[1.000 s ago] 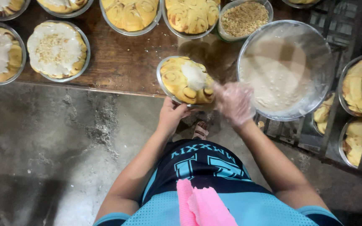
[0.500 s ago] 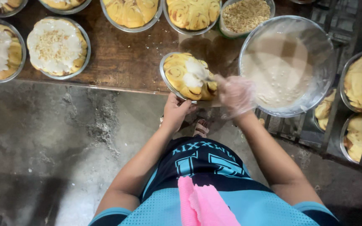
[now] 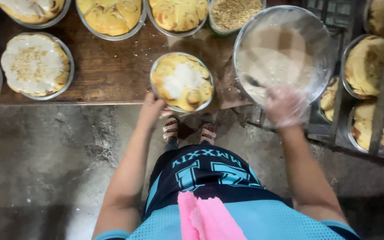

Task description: The person spreads white icing onto baked pastries in metal tins using a spoon, sprinkles chopped nuts over the icing by hand, and briefly touches a large commercial dough mixer.

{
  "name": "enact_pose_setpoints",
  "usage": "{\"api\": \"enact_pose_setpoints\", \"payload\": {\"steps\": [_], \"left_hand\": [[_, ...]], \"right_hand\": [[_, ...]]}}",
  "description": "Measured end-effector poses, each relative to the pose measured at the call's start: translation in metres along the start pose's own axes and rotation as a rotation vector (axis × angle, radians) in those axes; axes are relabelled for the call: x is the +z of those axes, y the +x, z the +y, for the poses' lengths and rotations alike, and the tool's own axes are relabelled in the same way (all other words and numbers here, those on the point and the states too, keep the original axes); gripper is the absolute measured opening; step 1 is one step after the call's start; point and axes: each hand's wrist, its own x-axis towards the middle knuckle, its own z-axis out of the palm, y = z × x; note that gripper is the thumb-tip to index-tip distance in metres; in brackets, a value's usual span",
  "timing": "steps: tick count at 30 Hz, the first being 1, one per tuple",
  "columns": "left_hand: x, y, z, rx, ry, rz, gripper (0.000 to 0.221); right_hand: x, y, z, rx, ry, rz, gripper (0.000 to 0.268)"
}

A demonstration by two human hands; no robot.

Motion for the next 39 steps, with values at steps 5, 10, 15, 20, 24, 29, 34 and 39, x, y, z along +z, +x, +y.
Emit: {"api": "enact_pose_setpoints", "payload": {"steps": [5,10,15,20,24,29,34,39], "left_hand": [[-0.026,0.022,-0.059,0.105,-0.120,0.131,0.041],[0.000,0.006,-0.080,-0.065,-0.108,-0.001,0.032],[0.034,-0.012,-0.039,0.041,-0.143,-0.057,0.029],[0.065,-0.033,-0.016,0.158,-0.156,-0.059,0.032],[0.068,-0.037,-0.006,0.179,-0.213,-0.053,0.033],[0.071,-0.041,-0.006,0.279,0.031,0.010,0.028],[0.071,-0.041,0.007,0.158,-0.095,-0.011,0.028],[0.073,-0.045,0.022,0.095,-0.417,-0.090,0.035]], "right_hand": [[0.084,0.006,0.077,-0.032,-0.305,-0.400,0.028],[0.098,-0.003,0.103,0.734,1.004,-0.859,0.036],[0.054,0.018,0.019,0.057,1.099,-0.407,0.034],[0.016,0.037,-0.109,-0.365,0.036,-0.075,0.026],[-0.020,0.062,-0.140,-0.321,-0.214,-0.425,0.021],[-0.034,0.067,-0.140,-0.423,-0.185,-0.228,0.018],[-0.032,0.032,-0.138,-0.651,-0.199,-0.072,0.012],[-0.030,0.020,-0.114,-0.633,-0.139,-0.145,0.021]]}}
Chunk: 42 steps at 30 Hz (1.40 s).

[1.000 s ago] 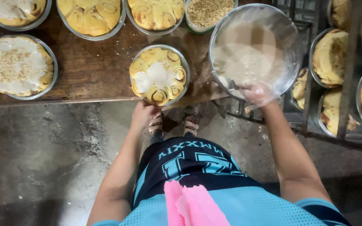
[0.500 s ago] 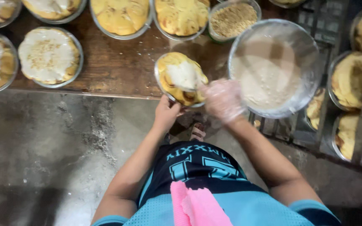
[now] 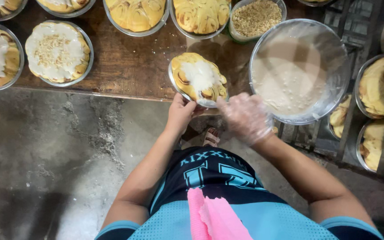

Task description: The person spreads white icing onto baked pastries in metal tins using a spoon, sprinkles chopped nuts over the icing by hand, and briefly touches a large commercial dough mixer.

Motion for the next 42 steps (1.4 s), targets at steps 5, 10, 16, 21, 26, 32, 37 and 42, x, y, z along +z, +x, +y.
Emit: {"api": "enact_pose_setpoints", "payload": {"steps": [5,10,16,21,26,32,37,42], "left_hand": [[0.001,-0.006,0.000,0.039,0.032,-0.024,0.036],[0.001,0.003,0.004,0.024,-0.050,0.018,0.037],[0.000,0.001,0.004,0.003,-0.121,0.015,0.038],[0.004,-0.001,-0.005,0.028,-0.084,-0.039,0.037],[-0.026,0.009,0.008,-0.060,0.062,0.004,0.040],[-0.104,0.046,-0.006,-0.080,0.217,0.101,0.037],[-0.136,0.057,-0.063,0.033,0.379,0.134,0.034],[-0.095,0.037,-0.085,-0.081,0.107,0.156,0.032]], "right_hand": [[0.034,0.024,0.018,0.219,0.017,0.218,0.032],[0.060,0.011,0.003,0.247,0.032,0.303,0.024],[0.034,-0.011,-0.006,0.164,0.301,0.549,0.038],[0.019,0.004,-0.011,0.173,0.082,0.385,0.028],[0.049,-0.030,0.003,0.157,-0.031,0.149,0.036],[0.134,-0.085,0.107,0.769,0.323,0.017,0.031],[0.205,-0.089,0.137,0.819,0.277,-0.407,0.030],[0.194,-0.096,0.121,0.868,1.646,0.134,0.035]]}}
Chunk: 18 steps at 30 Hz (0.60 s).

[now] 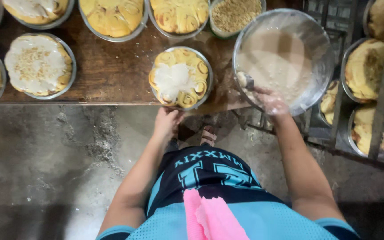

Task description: The person spreads white icing onto baked pastries in metal tins using a spoon, sprinkles chopped nuts over the icing by hand, and briefly touches a large commercial dough mixer.

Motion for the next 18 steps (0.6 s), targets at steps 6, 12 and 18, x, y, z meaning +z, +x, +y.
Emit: {"api": "enact_pose_setpoints", "payload": {"steps": [6,12,18], "left_hand": [[0.058,-0.034,0.044,0.101,-0.055,-0.038,0.031],[0.070,-0.046,0.072,0.121,-0.165,-0.075,0.036],[0.051,-0.046,0.083,0.101,-0.051,-0.099,0.035]], "right_hand": [[0.111,-0.023,-0.087,-0.354,-0.732,0.046,0.031],[0.190,-0.063,-0.159,-0.725,-1.624,0.092,0.019],[0.174,-0.045,-0.174,-0.614,-1.501,-0.042,0.021]]}}
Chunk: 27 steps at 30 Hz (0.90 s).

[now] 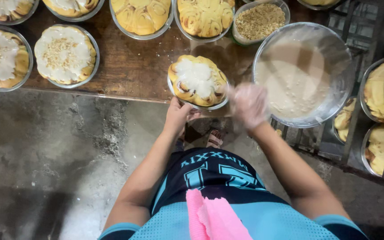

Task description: The person spreads white icing onto baked pastries in metal tins using a spoon, sprinkles chopped nuts over the icing by hand, and briefly touches a large commercial dough mixer.

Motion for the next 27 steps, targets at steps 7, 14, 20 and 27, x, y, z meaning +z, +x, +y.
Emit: {"api": "enact_pose_setpoints", "payload": {"steps": [7,14,20,27], "left_hand": [[-0.002,0.004,0.006,0.039,0.019,-0.036,0.042],[-0.008,0.000,0.005,0.027,0.036,-0.059,0.042],[-0.010,0.005,0.003,0.021,-0.022,-0.009,0.044],[-0.055,0.037,-0.014,-0.130,0.113,0.045,0.041]], "right_hand": [[0.028,0.002,0.001,-0.140,-0.107,0.037,0.017],[0.043,-0.001,0.026,-0.059,0.136,0.223,0.022],[0.053,-0.024,-0.005,-0.040,-0.093,0.085,0.020],[0.052,-0.079,0.047,0.094,0.019,0.001,0.049]]}}
